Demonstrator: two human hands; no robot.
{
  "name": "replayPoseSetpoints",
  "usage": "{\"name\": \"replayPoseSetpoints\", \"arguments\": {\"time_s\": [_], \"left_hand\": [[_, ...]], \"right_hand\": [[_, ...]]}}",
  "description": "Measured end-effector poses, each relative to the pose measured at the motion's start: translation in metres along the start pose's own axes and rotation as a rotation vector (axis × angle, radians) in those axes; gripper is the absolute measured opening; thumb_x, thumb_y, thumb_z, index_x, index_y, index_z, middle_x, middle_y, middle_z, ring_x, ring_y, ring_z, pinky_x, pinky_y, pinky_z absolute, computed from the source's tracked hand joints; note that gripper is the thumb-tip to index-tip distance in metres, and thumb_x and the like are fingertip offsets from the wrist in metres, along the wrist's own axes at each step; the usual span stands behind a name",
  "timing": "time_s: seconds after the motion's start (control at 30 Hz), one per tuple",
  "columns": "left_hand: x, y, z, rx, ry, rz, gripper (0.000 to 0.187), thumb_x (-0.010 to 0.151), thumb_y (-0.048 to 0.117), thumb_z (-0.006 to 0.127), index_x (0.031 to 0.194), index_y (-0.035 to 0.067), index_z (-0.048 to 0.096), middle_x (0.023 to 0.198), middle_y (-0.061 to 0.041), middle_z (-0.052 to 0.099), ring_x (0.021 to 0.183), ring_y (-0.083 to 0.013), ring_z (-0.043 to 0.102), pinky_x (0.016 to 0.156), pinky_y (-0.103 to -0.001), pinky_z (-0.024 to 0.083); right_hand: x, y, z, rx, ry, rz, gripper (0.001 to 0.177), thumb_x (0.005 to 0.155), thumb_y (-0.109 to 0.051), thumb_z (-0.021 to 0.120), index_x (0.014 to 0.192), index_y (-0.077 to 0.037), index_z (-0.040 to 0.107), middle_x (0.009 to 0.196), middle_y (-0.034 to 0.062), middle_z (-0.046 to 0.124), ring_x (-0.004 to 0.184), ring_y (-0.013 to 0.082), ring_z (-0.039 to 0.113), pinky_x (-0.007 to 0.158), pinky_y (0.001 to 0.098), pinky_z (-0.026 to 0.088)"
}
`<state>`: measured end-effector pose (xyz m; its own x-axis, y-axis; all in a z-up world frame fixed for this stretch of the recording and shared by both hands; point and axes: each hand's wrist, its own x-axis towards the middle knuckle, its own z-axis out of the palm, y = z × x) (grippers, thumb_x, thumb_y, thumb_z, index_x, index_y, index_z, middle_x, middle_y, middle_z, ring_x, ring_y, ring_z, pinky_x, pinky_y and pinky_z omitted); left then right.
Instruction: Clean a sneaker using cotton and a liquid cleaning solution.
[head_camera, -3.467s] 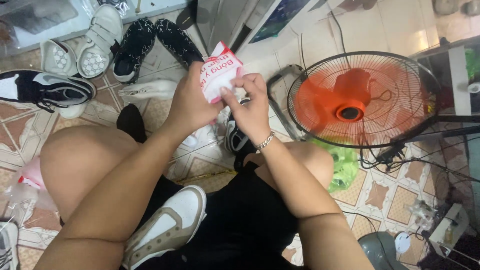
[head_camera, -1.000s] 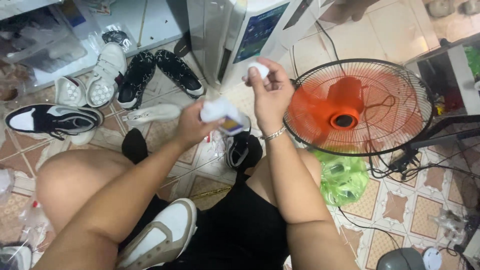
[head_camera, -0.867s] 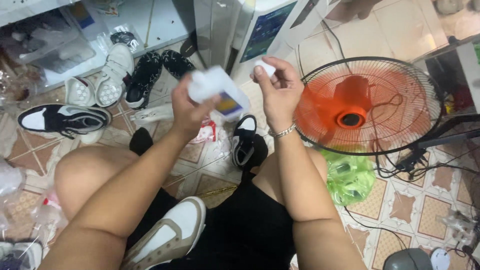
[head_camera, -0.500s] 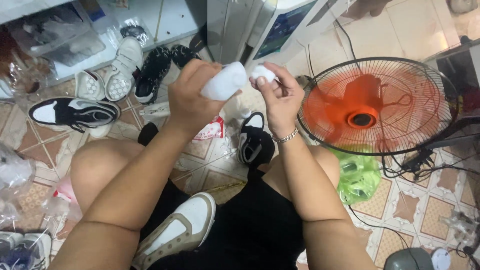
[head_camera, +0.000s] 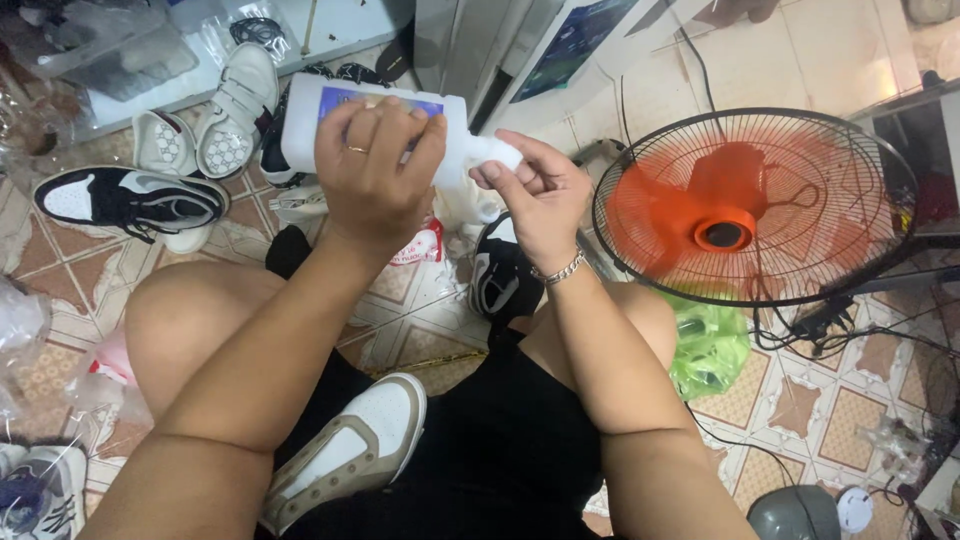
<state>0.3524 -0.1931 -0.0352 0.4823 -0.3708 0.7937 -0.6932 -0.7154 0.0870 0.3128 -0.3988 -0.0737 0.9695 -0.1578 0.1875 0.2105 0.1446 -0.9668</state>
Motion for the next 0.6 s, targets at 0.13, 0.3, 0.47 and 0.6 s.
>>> {"name": "replayPoseSetpoints", "arguments": {"time_s": [0.13,0.3,0.47,0.6], "left_hand": [[0.000,0.001,0.001,0.110,0.062,0.053,0.019,0.095,0.008,0.071,0.114,0.011,0.075,0.115,-0.001,0.065,0.115,-0.0211,0.062,0.105,-0.044,0.043],[-0.003,-0.001,0.004,0.145,0.084,0.116,0.013,0.099,0.010,0.074,0.111,0.014,0.076,0.115,0.001,0.067,0.119,-0.0197,0.062,0.104,-0.044,0.041],[-0.005,-0.002,0.004,0.095,0.071,0.105,0.017,0.098,0.007,0.072,0.113,0.013,0.077,0.115,0.000,0.070,0.122,-0.0181,0.063,0.101,-0.043,0.040],[-0.007,-0.004,0.006,0.024,0.031,0.068,0.022,0.095,0.004,0.068,0.114,0.011,0.077,0.114,0.001,0.071,0.122,-0.0176,0.065,0.099,-0.045,0.039]], "right_hand": [[-0.001,0.011,-0.003,0.024,-0.015,0.027,0.034,0.097,0.005,0.071,0.129,0.010,0.062,0.109,0.0182,0.074,0.094,0.0215,0.077,0.087,0.0320,0.064],[-0.005,0.013,-0.003,0.060,-0.020,0.055,0.033,0.098,0.006,0.070,0.129,0.009,0.063,0.109,0.0179,0.075,0.092,0.0213,0.077,0.085,0.0318,0.065],[-0.009,0.011,0.001,0.057,-0.009,0.047,0.031,0.098,0.006,0.070,0.128,0.010,0.063,0.110,0.0180,0.074,0.091,0.0217,0.077,0.085,0.0325,0.065],[-0.009,0.017,0.000,0.045,-0.006,0.068,0.031,0.098,0.006,0.069,0.129,0.010,0.063,0.110,0.0189,0.074,0.091,0.0224,0.077,0.084,0.0324,0.065]]}}
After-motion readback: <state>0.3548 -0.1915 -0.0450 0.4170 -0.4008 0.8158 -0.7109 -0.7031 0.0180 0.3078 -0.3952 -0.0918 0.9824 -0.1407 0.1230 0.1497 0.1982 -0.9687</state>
